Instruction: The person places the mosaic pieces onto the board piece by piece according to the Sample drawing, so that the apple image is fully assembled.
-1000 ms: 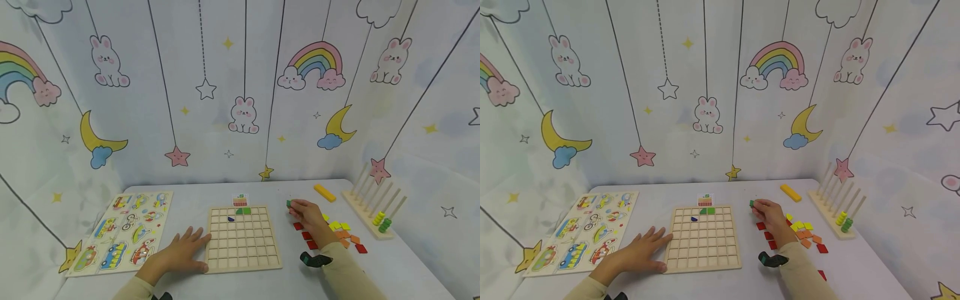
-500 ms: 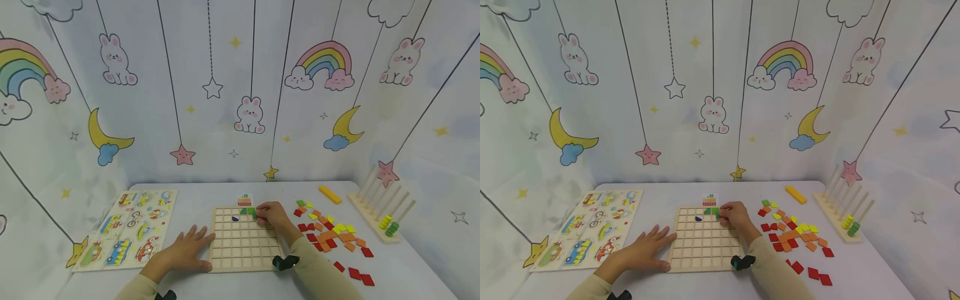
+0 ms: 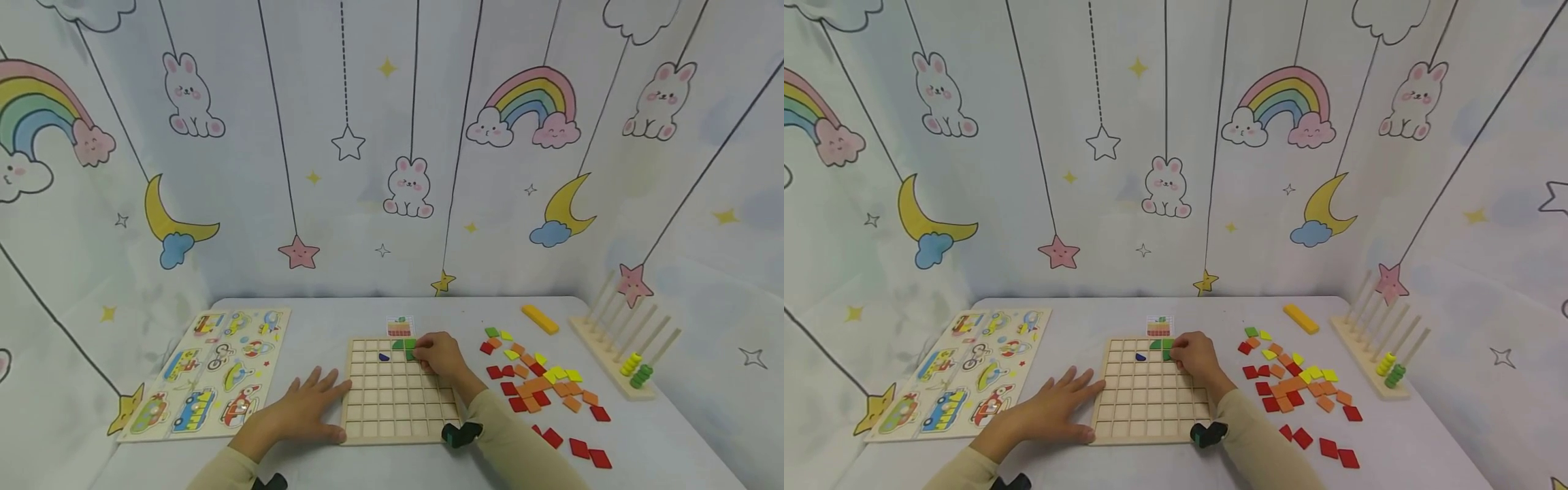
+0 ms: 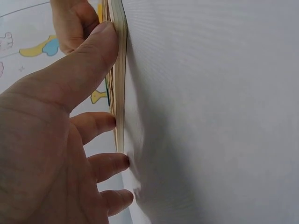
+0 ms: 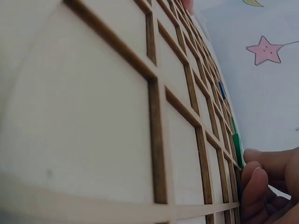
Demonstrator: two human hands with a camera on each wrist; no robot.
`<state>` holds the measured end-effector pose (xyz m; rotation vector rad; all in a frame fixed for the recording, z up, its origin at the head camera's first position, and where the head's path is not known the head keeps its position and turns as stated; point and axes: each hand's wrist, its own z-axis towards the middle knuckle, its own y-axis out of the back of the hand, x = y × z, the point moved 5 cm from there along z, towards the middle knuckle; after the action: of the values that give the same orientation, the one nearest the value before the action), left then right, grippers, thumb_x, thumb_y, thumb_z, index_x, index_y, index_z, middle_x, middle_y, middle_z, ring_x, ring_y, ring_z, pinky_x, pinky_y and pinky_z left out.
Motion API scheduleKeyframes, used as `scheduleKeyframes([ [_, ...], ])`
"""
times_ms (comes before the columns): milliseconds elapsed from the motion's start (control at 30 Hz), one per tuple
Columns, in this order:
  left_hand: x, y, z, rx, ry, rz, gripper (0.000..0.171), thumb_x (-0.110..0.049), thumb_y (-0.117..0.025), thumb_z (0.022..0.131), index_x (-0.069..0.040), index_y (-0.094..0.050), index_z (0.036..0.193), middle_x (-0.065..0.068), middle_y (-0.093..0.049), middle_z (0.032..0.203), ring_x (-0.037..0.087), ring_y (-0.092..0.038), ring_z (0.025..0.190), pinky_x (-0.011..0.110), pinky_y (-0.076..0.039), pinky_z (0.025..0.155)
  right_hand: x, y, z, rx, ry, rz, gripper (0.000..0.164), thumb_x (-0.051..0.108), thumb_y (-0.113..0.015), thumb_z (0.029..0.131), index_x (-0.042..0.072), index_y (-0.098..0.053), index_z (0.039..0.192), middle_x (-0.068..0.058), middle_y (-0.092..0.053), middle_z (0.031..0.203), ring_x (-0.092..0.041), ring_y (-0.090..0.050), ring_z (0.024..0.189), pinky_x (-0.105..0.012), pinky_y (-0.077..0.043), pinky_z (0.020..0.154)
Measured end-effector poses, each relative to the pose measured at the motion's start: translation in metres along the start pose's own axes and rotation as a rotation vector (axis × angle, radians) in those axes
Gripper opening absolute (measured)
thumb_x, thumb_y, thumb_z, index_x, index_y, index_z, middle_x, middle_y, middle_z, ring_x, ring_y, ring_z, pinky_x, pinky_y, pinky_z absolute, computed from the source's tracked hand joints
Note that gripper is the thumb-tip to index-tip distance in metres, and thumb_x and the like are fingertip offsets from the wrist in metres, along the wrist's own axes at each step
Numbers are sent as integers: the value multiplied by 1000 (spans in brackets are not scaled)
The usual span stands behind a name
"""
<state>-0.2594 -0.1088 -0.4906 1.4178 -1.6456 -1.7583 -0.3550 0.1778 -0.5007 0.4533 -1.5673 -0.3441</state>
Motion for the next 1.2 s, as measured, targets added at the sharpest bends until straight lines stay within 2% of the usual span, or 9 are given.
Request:
scheduleKeyframes([
  [300,3,-3,0,-6,-9,13,94,-69,-71,80,-21,-43,156,20,-31,164,54,-18,151,81,-18,111,1,-3,-1,-14,53,-118,8,11,-77,88,8,-73,94,-2,-65,76,-13,-58,61,-26,-49,51],
  [533,2,-1,-1,-5,-13,12,93,-68,-71,81,-20,-43,156,20,-31,164,54,-17,151,81,-18,112,8,-4,-1,-14,124,-208,6,16,-76,90,12,-78,95,1,-67,84,-16,-56,78,-31,-48,66],
  [700,0,2,-2,-8,-12,5,92,-66,-72,82,-20,-43,156,20,-31,164,54,-17,151,81,-16,112,12,-4,-1,-30,149,-279,6,15,-76,91,13,-79,95,2,-68,85,-15,-57,79,-33,-49,67],
  [933,0,4,-3,-3,-2,4,92,-65,-72,82,-20,-42,157,20,-31,164,54,-16,151,80,-16,112,13,-4,1,-41,163,-317,9,10,-72,90,13,-80,95,1,-71,89,-14,-59,82,-35,-51,72],
  [1200,-1,4,-3,-2,-2,8,92,-66,-72,82,-20,-43,156,20,-31,164,54,-17,151,80,-17,112,19,-8,-2,-20,210,-340,10,13,-72,90,13,-80,96,0,-72,91,-15,-59,81,-35,-51,69],
])
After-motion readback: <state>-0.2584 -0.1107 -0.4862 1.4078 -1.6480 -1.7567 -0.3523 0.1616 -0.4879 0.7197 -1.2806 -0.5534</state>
